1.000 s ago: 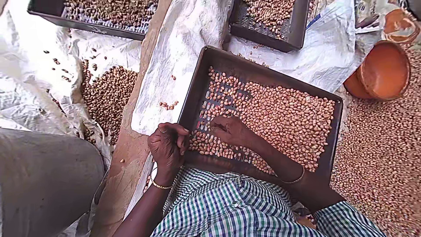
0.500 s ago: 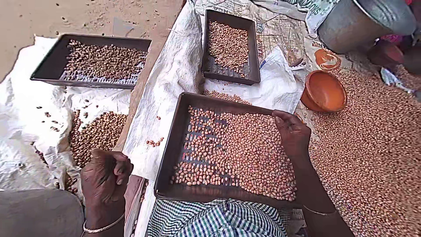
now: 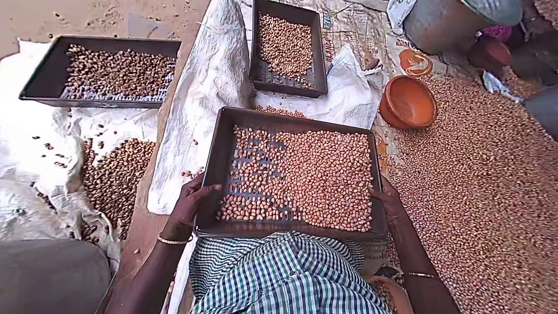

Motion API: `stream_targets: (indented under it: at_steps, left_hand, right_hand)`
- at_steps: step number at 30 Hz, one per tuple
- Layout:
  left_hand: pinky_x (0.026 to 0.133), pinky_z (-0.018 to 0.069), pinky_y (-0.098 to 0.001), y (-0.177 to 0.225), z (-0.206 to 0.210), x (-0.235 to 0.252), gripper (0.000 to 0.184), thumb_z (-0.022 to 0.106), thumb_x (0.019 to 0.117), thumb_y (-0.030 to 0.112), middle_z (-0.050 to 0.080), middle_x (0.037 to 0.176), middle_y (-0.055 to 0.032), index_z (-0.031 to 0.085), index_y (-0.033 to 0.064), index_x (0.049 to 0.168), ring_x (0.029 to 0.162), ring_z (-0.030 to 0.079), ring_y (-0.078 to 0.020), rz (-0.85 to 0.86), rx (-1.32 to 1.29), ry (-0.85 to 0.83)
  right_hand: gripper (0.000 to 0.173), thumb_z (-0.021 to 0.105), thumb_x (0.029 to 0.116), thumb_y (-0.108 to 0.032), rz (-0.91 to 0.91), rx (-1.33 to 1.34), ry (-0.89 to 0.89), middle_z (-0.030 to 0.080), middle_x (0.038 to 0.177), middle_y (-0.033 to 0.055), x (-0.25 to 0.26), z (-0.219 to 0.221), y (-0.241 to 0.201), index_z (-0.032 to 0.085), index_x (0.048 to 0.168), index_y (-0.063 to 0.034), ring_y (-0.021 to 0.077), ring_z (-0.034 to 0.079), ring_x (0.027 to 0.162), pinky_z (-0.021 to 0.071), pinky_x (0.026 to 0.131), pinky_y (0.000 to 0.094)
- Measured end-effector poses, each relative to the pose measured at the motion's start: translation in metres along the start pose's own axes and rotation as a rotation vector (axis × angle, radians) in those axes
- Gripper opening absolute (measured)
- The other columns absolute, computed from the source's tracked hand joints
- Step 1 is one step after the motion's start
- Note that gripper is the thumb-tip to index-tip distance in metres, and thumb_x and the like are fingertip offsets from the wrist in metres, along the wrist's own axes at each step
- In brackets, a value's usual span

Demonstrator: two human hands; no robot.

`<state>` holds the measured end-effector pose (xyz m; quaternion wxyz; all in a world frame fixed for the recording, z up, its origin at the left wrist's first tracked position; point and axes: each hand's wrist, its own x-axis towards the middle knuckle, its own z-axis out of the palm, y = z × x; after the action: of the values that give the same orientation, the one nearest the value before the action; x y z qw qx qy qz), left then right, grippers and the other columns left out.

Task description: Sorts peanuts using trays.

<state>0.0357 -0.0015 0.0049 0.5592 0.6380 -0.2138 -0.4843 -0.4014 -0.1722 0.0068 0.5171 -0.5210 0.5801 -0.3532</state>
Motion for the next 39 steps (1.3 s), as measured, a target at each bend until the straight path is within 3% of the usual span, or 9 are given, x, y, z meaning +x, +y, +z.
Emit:
stream_targets:
  at_steps: [3,7,10,15,21,25,33,37,39]
  left_hand:
    - [0.067,0.0586,-0.0154,0.018,0.004,-0.009,0.039,0.052,0.0788,-0.004,0.073,0.085,0.0148,0.064,0.0135,0.111,0.075,0.069,0.0052,0.115,-0.008,-0.024]
    - [0.065,0.0577,-0.0164,0.058,0.02,0.025,0.052,0.048,0.084,-0.008,0.072,0.094,0.0111,0.059,0.0116,0.131,0.075,0.067,0.0042,0.222,-0.015,-0.064]
    - [0.066,0.0587,-0.0169,0.056,0.001,0.07,0.053,0.049,0.0821,-0.007,0.071,0.1,0.0099,0.054,0.0118,0.132,0.078,0.068,0.0042,0.274,-0.043,-0.007]
    - [0.065,0.06,-0.0185,0.033,-0.016,0.011,0.062,0.055,0.067,-0.002,0.074,0.091,0.0121,0.059,0.0127,0.127,0.074,0.07,0.0013,0.276,-0.019,0.032]
    - [0.06,0.0543,-0.0207,0.096,0.06,0.052,0.061,0.051,0.08,-0.015,0.07,0.101,-0.001,0.058,0.0084,0.136,0.072,0.065,-0.0034,0.086,0.086,-0.084]
    - [0.061,0.0544,-0.0188,0.058,0.002,0.067,0.062,0.043,0.0829,-0.016,0.066,0.103,-0.001,0.049,0.0059,0.14,0.073,0.065,-0.0016,0.038,0.092,0.061]
    - [0.079,0.058,-0.0157,0.01,-0.016,0.025,0.068,0.051,0.0691,-0.006,0.072,0.109,0.0093,0.051,-0.0033,0.138,0.09,0.068,0.0055,0.185,0.116,0.047]
    - [0.086,0.0569,-0.0146,-0.003,-0.016,0.034,0.069,0.054,0.0692,-0.006,0.073,0.116,0.0072,0.05,-0.0093,0.138,0.097,0.068,0.0068,0.23,0.13,0.063]
    - [0.088,0.0563,-0.0144,-0.007,-0.016,0.039,0.068,0.055,0.0684,-0.006,0.073,0.116,0.0061,0.052,-0.0113,0.136,0.098,0.068,0.0067,0.238,0.138,0.079]
  right_hand:
    - [0.066,0.05,0.0873,0.007,-0.093,0.05,0.088,0.057,0.132,0.0069,-0.013,-0.007,-0.01,0.029,0.15,0.0113,-0.0085,0.059,0.104,0.0471,0.088,0.0079]
    - [0.045,0.045,0.1015,-0.002,-0.218,-0.033,0.136,0.06,0.115,-0.0012,0.032,-0.013,-0.052,0.038,0.146,0.0033,-0.0109,0.058,0.092,0.0478,0.082,0.0072]
    - [0.055,0.054,0.1021,-0.004,-0.341,-0.112,0.054,0.052,0.147,0.01,0.046,0.008,-0.088,0.038,0.155,-0.003,0.0026,0.055,0.118,0.045,0.1,0.0207]
    - [0.065,0.055,0.0866,0.005,-0.332,0.088,0.168,0.052,0.142,0.0213,-0.025,0.021,-0.013,0.032,0.146,0.0195,-0.0032,0.057,0.12,0.0459,0.1,0.012]
    - [0.053,0.05,0.0947,0.011,-0.032,0.073,0.125,0.06,0.121,0.0087,0.056,-0.025,-0.008,0.04,0.147,0.0052,-0.0012,0.062,0.091,0.0519,0.079,0.0145]
    - [0.051,0.055,0.0973,0.006,-0.106,-0.141,0.101,0.061,0.123,0.013,0.051,0.014,-0.066,0.046,0.147,0.001,0.0007,0.056,0.089,0.0466,0.079,0.0186]
    - [0.061,0.056,0.088,0.009,-0.053,-0.051,0.133,0.053,0.142,0.026,-0.006,0.021,-0.006,0.038,0.146,0.0163,0.0023,0.059,0.118,0.0457,0.097,0.0135]
    - [0.051,0.055,0.0997,-0.002,-0.197,-0.43,0.122,0.049,0.146,0.0343,0.054,0.022,-0.054,0.042,0.144,0.0174,0.0294,0.052,0.138,0.0391,0.114,0.0322]
    - [0.034,0.053,0.1005,-0.006,-0.457,-0.548,0.087,0.062,0.129,0.0313,0.113,0.046,-0.091,0.059,0.126,0.0169,0.0266,0.063,0.122,0.0474,0.106,0.0332]
